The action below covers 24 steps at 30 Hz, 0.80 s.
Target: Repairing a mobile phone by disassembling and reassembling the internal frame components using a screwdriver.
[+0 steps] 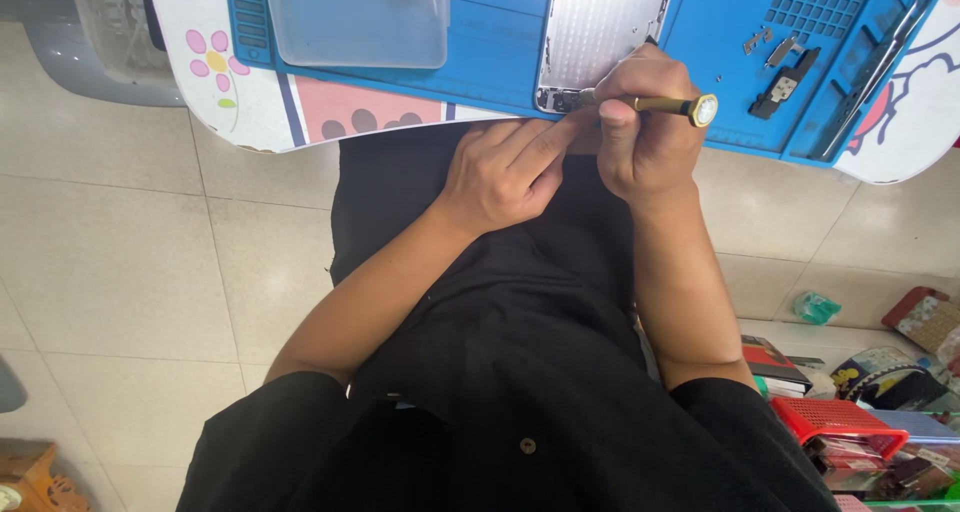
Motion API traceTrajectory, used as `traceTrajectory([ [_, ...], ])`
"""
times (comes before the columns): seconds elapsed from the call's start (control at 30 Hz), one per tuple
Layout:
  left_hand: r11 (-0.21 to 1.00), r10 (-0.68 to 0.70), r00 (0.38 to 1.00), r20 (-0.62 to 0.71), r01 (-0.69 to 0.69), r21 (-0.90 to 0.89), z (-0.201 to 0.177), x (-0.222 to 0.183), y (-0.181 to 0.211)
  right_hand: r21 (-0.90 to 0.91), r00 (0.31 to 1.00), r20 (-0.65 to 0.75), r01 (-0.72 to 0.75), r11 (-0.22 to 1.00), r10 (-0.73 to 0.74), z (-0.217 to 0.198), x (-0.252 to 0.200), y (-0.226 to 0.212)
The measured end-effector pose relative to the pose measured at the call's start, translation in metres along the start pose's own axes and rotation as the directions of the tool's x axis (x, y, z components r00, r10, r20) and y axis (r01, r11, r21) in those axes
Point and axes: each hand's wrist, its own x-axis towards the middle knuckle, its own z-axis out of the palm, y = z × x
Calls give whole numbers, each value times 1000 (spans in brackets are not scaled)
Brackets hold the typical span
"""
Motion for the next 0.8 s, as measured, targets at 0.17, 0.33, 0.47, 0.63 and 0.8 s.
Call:
traceTrajectory([
  [0.17, 1000, 3, 1000, -10, -3, 4, 1, 1, 0, -27, 1000, 27, -1, 1000, 1, 0, 2, -3],
  [0.33, 999, 17, 999, -28, -15, 39, -5, 5, 3, -36, 999, 29, 15, 999, -14, -3, 14, -15],
  [0.47, 999, 7, 1000, -20, -7, 45, -7, 4, 4, -186, 991, 94, 112, 976, -95, -11, 45, -54],
  [0.63, 1000, 4, 1000, -21, -5, -10, -3, -2, 2, -385, 985, 172, 60, 921, 7, -16, 59, -87],
  [0.8, 999, -40, 998, -54, 40, -8, -5, 8, 12, -279, 992, 120, 7, 960, 27, -21, 65, -94],
])
